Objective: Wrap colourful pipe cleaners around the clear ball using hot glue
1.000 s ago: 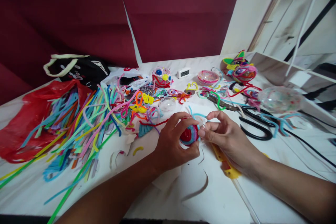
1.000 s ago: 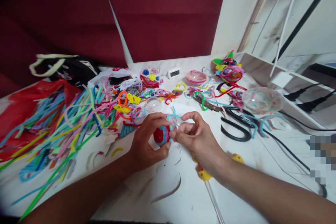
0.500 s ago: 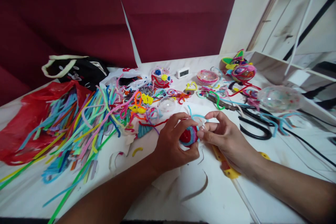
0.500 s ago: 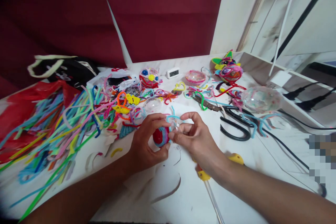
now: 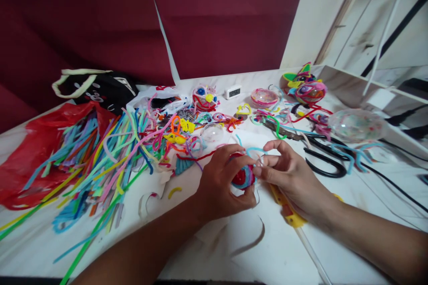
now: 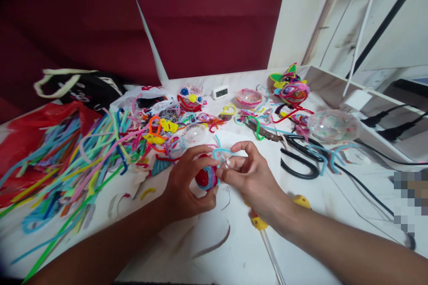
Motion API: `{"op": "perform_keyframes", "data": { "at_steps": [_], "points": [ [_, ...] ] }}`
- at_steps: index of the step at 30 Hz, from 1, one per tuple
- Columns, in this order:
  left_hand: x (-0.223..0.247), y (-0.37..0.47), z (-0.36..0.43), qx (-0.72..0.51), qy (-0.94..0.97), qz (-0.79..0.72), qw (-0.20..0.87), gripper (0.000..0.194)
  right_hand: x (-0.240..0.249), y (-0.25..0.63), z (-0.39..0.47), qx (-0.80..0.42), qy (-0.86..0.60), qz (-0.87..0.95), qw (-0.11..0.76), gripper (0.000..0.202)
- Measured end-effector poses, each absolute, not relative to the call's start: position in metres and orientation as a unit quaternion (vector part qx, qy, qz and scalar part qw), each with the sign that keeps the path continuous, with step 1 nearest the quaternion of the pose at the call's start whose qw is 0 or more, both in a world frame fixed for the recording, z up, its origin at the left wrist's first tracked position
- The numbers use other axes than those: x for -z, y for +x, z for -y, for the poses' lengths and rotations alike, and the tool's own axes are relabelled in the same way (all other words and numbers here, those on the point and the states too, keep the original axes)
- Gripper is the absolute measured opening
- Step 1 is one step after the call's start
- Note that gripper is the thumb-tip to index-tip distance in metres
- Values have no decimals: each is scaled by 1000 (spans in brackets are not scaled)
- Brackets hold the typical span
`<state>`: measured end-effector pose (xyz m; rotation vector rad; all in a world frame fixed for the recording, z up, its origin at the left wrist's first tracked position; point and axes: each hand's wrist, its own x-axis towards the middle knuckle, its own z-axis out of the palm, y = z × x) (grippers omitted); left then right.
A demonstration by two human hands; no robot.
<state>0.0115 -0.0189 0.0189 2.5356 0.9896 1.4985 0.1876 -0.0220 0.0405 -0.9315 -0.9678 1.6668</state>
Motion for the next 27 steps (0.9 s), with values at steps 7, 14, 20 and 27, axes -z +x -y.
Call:
{"op": "perform_keyframes", "data": {
  "at_steps": [7, 14, 20, 27],
  "points": [
    [-18, 10, 18, -491, 808, -324, 38, 53, -44, 190, 21, -684, -383, 412, 465, 66],
    [-19, 12, 19, -493, 810, -317, 29, 51, -49, 190, 22, -686, -382, 412, 462, 64],
    [-20, 11, 19, -472, 827, -305, 16, 49, -45, 193, 18, -705, -358, 395, 467, 64],
    [-19, 11, 19, -470, 830, -299, 9, 51, -43, 194, 18, -705, -354, 405, 462, 56]
  ]
}}
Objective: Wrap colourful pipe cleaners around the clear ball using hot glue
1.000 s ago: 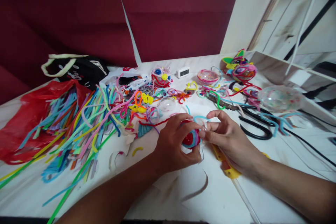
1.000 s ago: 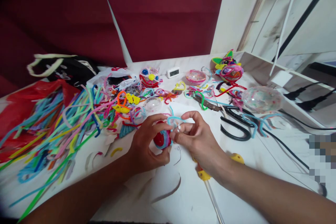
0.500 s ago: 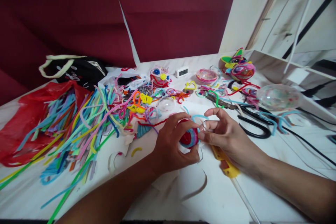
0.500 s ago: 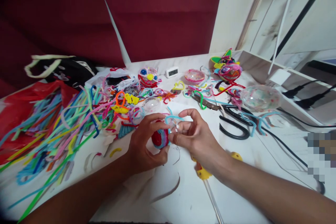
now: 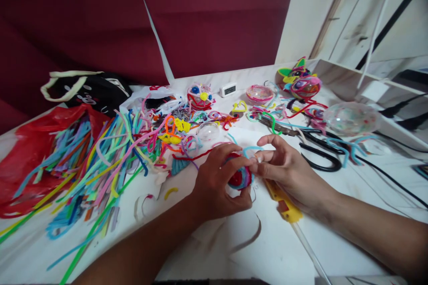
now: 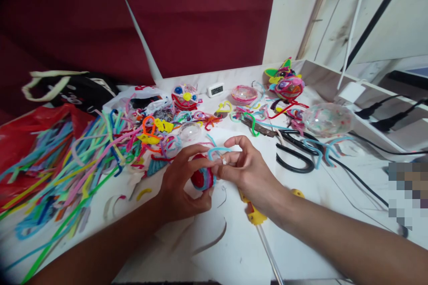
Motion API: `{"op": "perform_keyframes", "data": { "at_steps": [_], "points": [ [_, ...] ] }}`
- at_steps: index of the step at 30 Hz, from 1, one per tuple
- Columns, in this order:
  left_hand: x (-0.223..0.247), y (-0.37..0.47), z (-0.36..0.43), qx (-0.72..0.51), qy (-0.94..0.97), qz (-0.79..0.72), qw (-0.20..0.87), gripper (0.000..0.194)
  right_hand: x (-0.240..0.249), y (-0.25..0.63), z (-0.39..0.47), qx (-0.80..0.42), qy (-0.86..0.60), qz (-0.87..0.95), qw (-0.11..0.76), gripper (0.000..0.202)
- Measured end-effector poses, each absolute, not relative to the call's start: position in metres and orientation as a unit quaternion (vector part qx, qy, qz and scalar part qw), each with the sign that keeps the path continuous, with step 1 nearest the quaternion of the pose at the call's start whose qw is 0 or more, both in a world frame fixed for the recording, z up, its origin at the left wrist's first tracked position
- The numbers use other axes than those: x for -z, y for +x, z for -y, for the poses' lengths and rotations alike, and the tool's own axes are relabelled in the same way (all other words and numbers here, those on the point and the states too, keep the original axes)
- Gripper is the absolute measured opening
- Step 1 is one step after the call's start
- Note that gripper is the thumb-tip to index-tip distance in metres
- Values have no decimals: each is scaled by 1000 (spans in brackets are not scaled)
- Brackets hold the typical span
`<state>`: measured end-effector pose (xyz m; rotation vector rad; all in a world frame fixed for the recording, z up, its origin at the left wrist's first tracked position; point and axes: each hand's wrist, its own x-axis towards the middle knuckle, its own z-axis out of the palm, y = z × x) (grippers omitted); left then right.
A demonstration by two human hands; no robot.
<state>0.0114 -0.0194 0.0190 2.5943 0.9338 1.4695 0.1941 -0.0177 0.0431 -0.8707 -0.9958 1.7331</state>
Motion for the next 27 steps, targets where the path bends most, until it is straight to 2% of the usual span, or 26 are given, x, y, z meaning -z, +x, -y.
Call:
{"op": "perform_keyframes", "data": {
  "at_steps": [6, 20, 27],
  "points": [
    [-22, 10, 17, -481, 810, -331, 53, 49, -46, 191, 17, -708, -361, 406, 451, 69],
    [-21, 11, 17, -479, 784, -368, 145, 43, -47, 186, 16, -687, -383, 421, 451, 76],
    [-16, 11, 17, -486, 778, -367, 153, 45, -48, 185, 18, -660, -401, 448, 451, 69]
  ]
}}
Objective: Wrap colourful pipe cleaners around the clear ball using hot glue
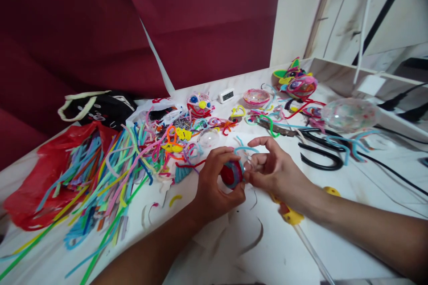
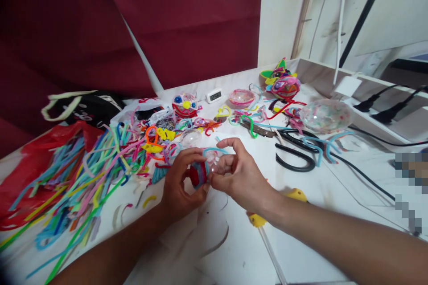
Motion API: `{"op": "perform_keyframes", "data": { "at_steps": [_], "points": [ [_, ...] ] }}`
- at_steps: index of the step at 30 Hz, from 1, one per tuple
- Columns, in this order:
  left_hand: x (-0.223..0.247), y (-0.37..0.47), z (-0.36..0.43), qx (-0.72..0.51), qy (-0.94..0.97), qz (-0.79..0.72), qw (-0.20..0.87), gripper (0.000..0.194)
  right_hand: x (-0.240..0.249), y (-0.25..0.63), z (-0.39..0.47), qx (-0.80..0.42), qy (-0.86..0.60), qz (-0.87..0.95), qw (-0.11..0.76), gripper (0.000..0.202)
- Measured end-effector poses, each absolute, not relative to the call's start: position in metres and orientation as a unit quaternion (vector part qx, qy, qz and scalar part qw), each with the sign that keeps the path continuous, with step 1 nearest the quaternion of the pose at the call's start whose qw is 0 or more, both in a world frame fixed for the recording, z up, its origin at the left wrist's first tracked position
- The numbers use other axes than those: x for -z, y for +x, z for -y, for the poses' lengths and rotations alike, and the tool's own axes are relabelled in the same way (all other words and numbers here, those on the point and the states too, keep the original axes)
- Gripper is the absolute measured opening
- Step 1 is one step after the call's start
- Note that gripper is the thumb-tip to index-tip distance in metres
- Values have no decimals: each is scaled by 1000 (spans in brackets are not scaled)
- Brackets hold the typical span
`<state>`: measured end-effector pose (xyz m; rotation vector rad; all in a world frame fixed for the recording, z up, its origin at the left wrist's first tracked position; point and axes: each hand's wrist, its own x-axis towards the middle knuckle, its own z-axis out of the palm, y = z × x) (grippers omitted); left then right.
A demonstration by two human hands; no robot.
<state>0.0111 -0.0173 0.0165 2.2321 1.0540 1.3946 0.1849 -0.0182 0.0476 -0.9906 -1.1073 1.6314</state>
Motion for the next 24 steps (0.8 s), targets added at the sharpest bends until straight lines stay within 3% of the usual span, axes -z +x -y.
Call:
{"op": "perform_keyframes", "data": {
  "at_steps": [24],
  "points": [
    [-16, 11, 18, -486, 776, -374, 145, 45, -48, 186, 21, -683, -374, 431, 455, 71]
  ]
}}
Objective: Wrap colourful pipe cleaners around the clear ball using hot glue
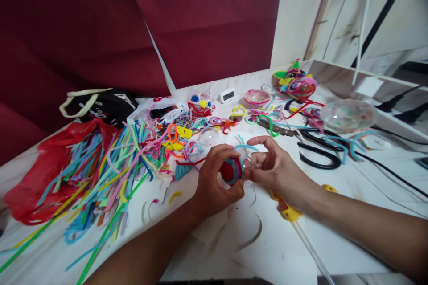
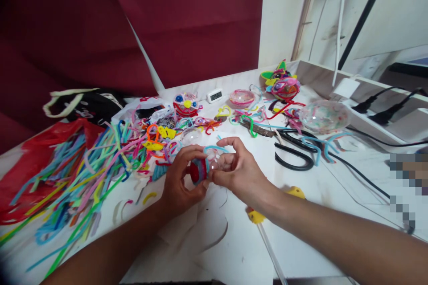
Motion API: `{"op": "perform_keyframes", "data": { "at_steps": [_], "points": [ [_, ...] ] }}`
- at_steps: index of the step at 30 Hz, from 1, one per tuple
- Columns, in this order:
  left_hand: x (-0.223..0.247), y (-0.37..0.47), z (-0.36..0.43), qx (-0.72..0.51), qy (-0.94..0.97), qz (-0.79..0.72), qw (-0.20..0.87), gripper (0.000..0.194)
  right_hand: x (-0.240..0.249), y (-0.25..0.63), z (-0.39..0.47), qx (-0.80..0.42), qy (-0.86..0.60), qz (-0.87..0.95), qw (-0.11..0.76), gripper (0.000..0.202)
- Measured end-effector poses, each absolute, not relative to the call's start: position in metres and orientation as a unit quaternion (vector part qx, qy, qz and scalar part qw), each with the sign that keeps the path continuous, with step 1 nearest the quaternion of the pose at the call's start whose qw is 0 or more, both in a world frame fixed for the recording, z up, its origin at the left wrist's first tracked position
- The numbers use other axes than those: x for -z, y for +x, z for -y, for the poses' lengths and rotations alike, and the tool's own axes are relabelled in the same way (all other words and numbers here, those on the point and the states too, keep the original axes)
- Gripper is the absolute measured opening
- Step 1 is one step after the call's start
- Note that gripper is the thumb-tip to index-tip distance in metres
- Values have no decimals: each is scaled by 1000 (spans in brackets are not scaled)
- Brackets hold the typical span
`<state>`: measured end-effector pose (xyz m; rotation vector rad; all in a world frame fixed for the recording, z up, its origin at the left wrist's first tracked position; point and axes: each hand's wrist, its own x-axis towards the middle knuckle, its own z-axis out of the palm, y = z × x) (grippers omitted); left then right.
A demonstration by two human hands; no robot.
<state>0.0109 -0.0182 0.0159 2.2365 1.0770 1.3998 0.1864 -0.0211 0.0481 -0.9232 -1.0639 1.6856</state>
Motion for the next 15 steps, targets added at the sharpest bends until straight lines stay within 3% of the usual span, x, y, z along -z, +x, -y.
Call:
{"op": "perform_keyframes", "data": {
  "at_steps": [15],
  "points": [
    [-20, 10, 16, -485, 806, -328, 85, 49, -53, 187, 23, -688, -391, 419, 446, 68]
  ]
}}
